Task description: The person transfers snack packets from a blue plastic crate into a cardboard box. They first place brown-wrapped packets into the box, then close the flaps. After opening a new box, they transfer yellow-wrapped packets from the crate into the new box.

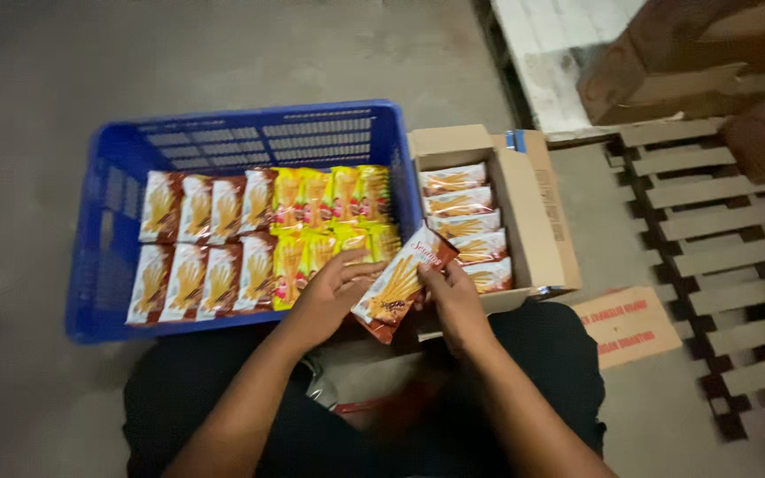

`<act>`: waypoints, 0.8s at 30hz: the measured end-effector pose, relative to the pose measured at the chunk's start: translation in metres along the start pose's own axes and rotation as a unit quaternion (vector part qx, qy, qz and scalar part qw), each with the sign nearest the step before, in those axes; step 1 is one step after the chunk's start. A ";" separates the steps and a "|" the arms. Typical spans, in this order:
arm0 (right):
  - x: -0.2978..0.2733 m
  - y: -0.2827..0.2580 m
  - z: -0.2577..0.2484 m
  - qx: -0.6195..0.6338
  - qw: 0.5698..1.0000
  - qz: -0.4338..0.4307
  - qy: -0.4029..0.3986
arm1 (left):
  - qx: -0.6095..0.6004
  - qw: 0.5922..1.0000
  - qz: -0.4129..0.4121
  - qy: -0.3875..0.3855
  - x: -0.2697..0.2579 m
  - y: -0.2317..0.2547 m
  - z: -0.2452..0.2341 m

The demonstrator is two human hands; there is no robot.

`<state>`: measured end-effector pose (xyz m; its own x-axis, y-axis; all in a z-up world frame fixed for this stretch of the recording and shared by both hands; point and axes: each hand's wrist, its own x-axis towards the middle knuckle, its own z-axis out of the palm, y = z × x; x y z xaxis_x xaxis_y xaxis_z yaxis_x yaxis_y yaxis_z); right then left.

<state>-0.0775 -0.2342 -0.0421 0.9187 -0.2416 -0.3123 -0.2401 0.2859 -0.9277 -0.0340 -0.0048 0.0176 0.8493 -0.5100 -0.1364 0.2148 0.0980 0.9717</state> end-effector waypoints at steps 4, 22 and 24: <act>0.021 -0.034 -0.025 0.050 0.992 0.014 0.117 | 0.159 0.987 -0.036 0.001 0.022 -0.010 -0.011; 0.231 -0.014 -0.050 -0.002 0.973 0.141 0.181 | 0.456 0.858 -0.235 0.040 0.040 -0.051 -0.027; 0.235 -0.031 -0.041 0.036 0.966 0.146 0.210 | 0.441 0.877 -0.183 0.055 0.041 -0.048 -0.029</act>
<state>0.1330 -0.3378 -0.0946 0.6034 -0.4918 -0.6277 -0.4337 0.4582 -0.7759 0.0045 -0.0054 -0.0407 0.8530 -0.2785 -0.4414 0.0686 -0.7785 0.6238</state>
